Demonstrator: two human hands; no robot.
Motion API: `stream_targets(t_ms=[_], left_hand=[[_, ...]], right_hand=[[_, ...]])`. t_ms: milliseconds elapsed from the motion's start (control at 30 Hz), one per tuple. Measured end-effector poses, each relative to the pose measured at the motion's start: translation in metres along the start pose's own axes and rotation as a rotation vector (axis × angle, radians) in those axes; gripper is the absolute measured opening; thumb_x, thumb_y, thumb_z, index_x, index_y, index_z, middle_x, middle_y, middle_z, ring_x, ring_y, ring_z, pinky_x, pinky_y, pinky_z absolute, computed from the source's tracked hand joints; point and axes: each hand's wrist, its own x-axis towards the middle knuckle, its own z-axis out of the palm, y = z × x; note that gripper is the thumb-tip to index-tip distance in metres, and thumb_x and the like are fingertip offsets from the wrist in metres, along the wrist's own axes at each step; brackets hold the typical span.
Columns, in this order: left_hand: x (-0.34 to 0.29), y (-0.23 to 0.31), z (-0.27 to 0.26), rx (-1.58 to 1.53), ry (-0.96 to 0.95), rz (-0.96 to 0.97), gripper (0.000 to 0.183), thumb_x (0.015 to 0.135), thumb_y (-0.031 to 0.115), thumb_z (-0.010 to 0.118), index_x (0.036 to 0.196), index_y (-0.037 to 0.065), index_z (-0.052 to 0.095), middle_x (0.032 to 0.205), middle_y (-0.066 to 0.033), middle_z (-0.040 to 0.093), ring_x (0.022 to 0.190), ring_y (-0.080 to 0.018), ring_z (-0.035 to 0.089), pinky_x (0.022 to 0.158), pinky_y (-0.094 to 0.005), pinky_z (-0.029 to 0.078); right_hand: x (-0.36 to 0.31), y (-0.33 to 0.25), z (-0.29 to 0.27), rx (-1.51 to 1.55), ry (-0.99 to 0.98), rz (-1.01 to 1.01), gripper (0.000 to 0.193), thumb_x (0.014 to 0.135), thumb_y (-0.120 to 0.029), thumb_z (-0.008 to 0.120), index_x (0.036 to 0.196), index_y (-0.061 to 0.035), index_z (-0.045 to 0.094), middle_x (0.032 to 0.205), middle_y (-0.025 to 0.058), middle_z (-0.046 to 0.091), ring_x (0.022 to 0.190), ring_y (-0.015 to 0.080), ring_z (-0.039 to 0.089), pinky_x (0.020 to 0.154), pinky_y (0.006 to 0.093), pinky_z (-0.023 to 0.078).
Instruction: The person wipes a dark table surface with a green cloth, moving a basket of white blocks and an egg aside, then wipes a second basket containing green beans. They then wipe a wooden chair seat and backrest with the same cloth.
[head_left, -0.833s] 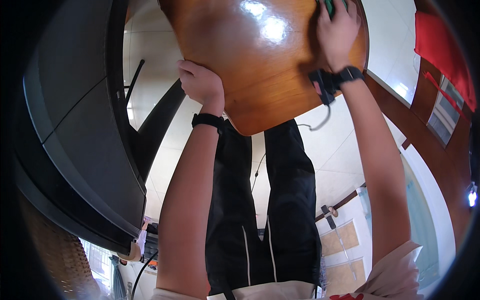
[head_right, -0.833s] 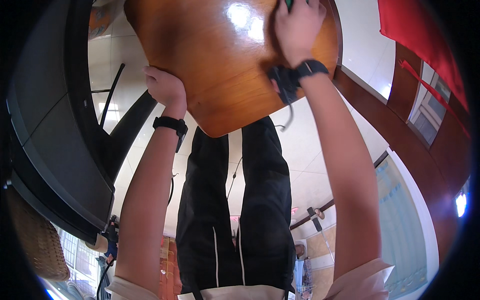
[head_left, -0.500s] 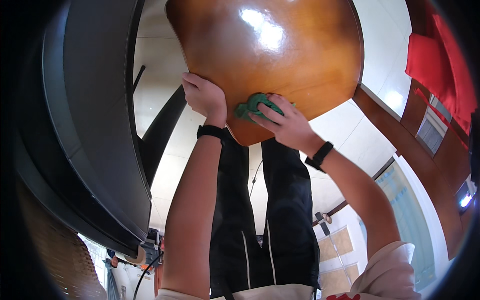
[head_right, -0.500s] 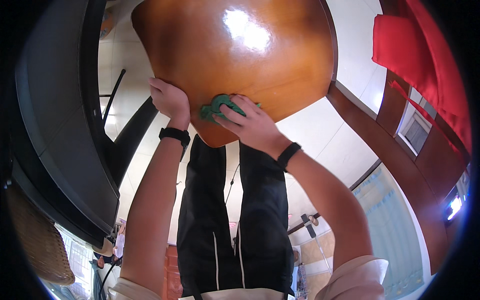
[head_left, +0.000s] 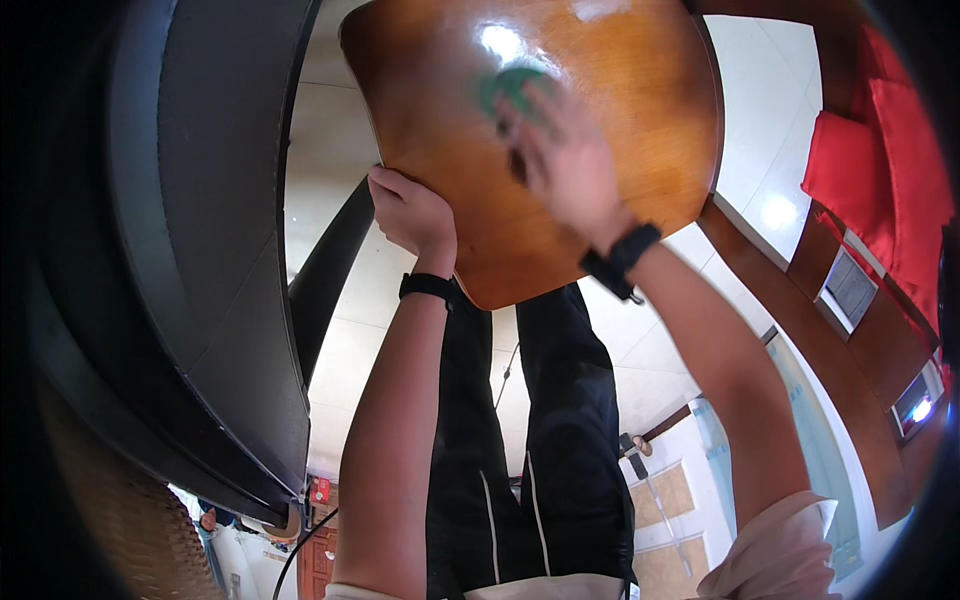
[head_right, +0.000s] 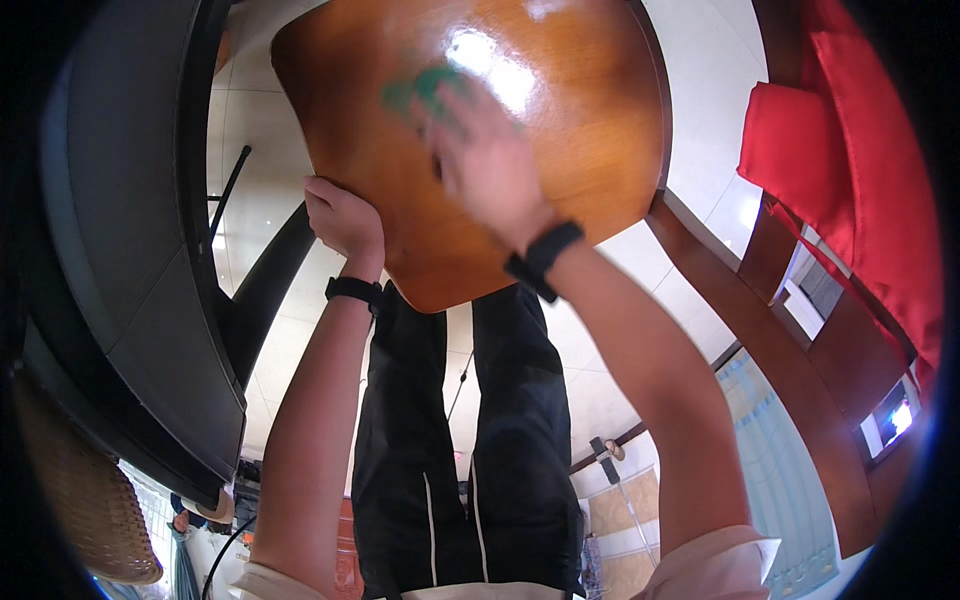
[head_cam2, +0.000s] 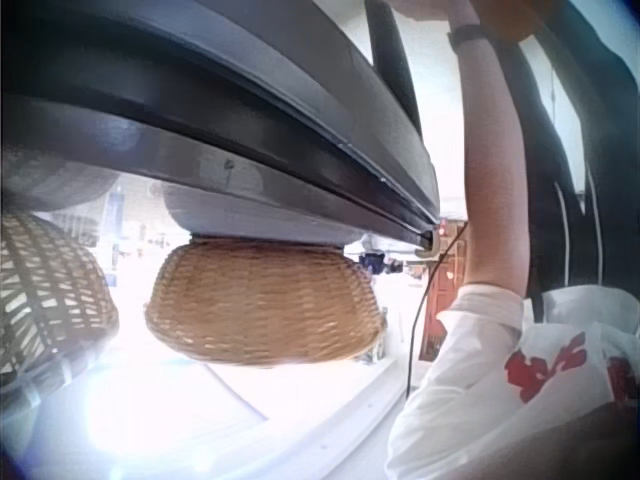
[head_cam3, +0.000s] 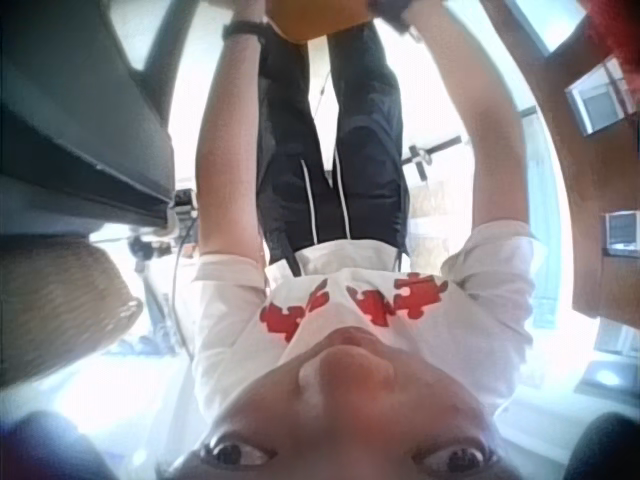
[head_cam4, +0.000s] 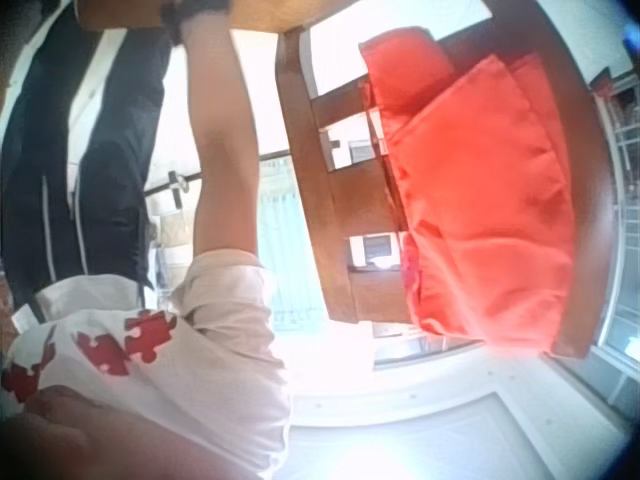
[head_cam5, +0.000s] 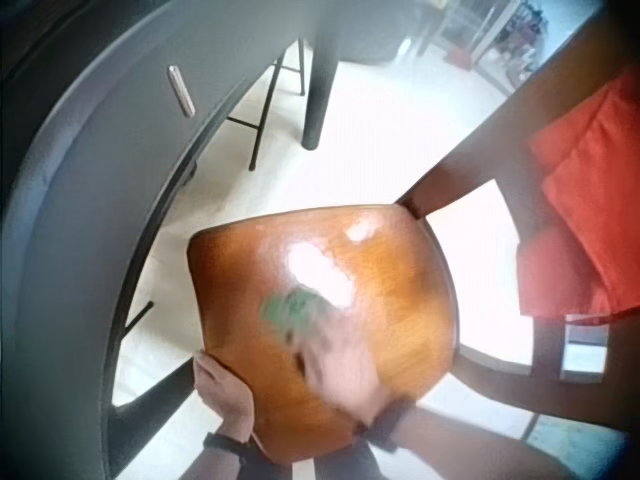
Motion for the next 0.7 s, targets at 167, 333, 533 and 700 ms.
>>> stream_targets(t_ms=[167, 333, 533, 700], left_hand=[[-0.002, 0.003, -0.004, 0.012, -0.029, -0.049, 0.066, 0.111, 0.053, 0.025, 0.124, 0.004, 0.068, 0.126, -0.0215, 0.072, 0.112, -0.0467, 0.067, 0.099, -0.0532, 0.052], [-0.001, 0.003, -0.002, 0.029, -0.011, -0.042, 0.066, 0.111, 0.053, 0.025, 0.123, 0.004, 0.068, 0.123, -0.0219, 0.073, 0.111, -0.0472, 0.067, 0.099, -0.0539, 0.052], [0.001, 0.000, 0.000, 0.041, 0.001, -0.026, 0.066, 0.111, 0.051, 0.025, 0.120, 0.003, 0.069, 0.119, -0.0241, 0.074, 0.108, -0.0491, 0.067, 0.097, -0.0545, 0.053], [0.002, -0.005, 0.004, 0.006, 0.035, 0.034, 0.058, 0.112, 0.046, 0.026, 0.113, 0.004, 0.067, 0.111, -0.0223, 0.075, 0.098, -0.0486, 0.069, 0.088, -0.0553, 0.055]], right_hand=[[-0.038, -0.007, -0.018, 0.016, -0.239, -0.147, 0.066, 0.079, 0.001, 0.073, 0.142, -0.0189, 0.068, 0.149, 0.0126, 0.059, 0.145, 0.0386, 0.050, 0.114, 0.0484, 0.049], [0.070, 0.066, -0.043, -0.229, 0.317, 0.313, 0.054, 0.080, 0.007, 0.060, 0.128, -0.0147, 0.075, 0.136, 0.0200, 0.065, 0.125, 0.0417, 0.062, 0.111, 0.0421, 0.052], [0.111, 0.043, -0.015, -0.036, 0.454, 0.233, 0.044, 0.085, 0.006, 0.056, 0.124, -0.0040, 0.074, 0.127, 0.0246, 0.066, 0.118, 0.0426, 0.061, 0.105, 0.0461, 0.050], [0.087, -0.014, 0.035, -0.044, 0.011, -0.140, 0.050, 0.079, -0.008, 0.073, 0.127, -0.0228, 0.075, 0.138, 0.0012, 0.063, 0.138, 0.0318, 0.054, 0.103, 0.0443, 0.057]])
